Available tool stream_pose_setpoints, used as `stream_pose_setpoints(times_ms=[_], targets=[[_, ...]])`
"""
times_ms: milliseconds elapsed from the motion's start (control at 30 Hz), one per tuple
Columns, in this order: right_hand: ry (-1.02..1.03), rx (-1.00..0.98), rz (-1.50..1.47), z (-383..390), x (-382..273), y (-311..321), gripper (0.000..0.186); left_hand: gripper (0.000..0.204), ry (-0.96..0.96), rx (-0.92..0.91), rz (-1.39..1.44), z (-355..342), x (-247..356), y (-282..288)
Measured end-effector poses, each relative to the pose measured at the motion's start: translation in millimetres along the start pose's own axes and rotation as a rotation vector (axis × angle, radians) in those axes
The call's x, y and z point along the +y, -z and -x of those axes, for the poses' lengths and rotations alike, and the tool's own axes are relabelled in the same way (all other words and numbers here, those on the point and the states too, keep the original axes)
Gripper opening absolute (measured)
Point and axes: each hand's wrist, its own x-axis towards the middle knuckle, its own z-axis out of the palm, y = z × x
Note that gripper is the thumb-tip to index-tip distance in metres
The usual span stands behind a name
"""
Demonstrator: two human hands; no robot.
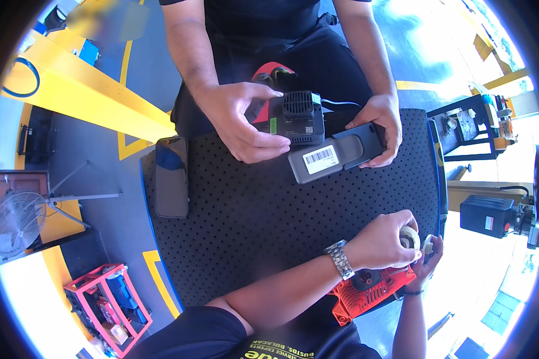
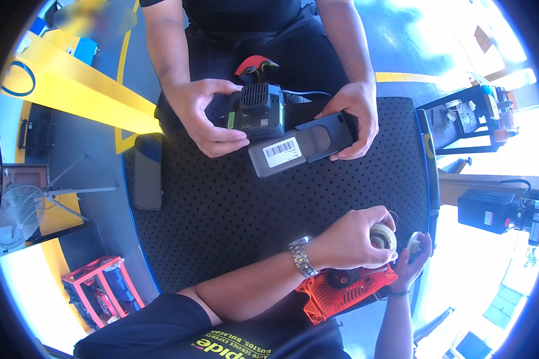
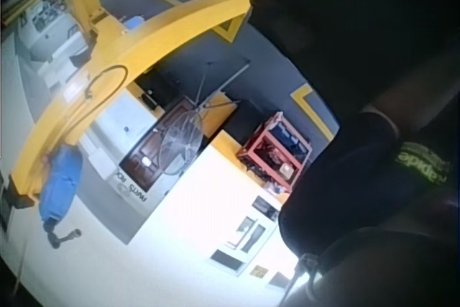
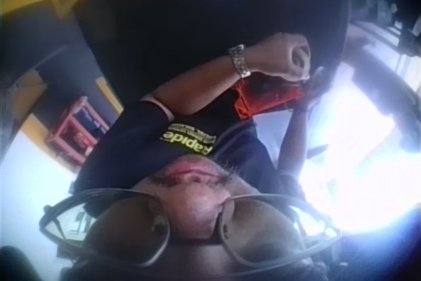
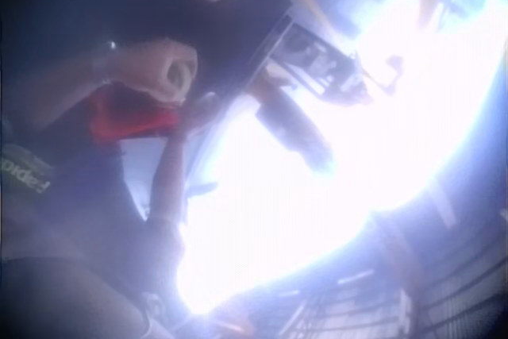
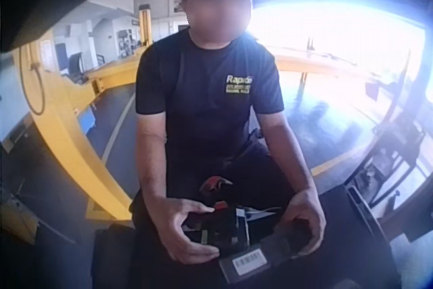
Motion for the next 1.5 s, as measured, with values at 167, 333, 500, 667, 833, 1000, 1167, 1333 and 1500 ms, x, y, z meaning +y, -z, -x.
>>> stream_pose_setpoints(times_ms=[167, 333, 500, 667, 833, 1000, 1167, 1333, 1500], targets=[[0.012, -0.003, -0.039, 1, -3, -1, 0.067, 0.042, 0.009, 0.030, -0.034, -1, -2, 1], [-0.011, -0.011, -0.016, 2, -7, 1, 0.067, 0.041, 0.007, 0.110, -0.029, -2, -2, 0], [0.000, -0.023, -0.029, 3, -11, 1, 0.066, 0.042, 0.011, 0.138, -0.003, -2, -5, -1], [0.013, -0.031, -0.025, 1, -18, 1, 0.064, 0.043, 0.003, 0.158, -0.005, -2, -3, -1], [0.002, -0.018, -0.030, 2, -20, 0, 0.064, 0.043, 0.005, 0.163, -0.014, -3, -2, -1], [0.001, -0.012, -0.057, 1, -15, -1, 0.065, 0.044, -0.016, 0.188, -0.005, -3, -5, -4], [0.005, -0.017, -0.046, 0, -15, 1, 0.067, 0.044, 0.011, 0.169, -0.034, -4, 0, -4], [0.028, -0.005, -0.047, -1, -14, 0, 0.067, 0.041, -0.066, 0.146, 0.003, -5, -6, -4], [0.061, 0.025, -0.075, -3, -17, -1, 0.064, 0.039, -0.089, 0.012, -0.029, 0, -2, 0]])
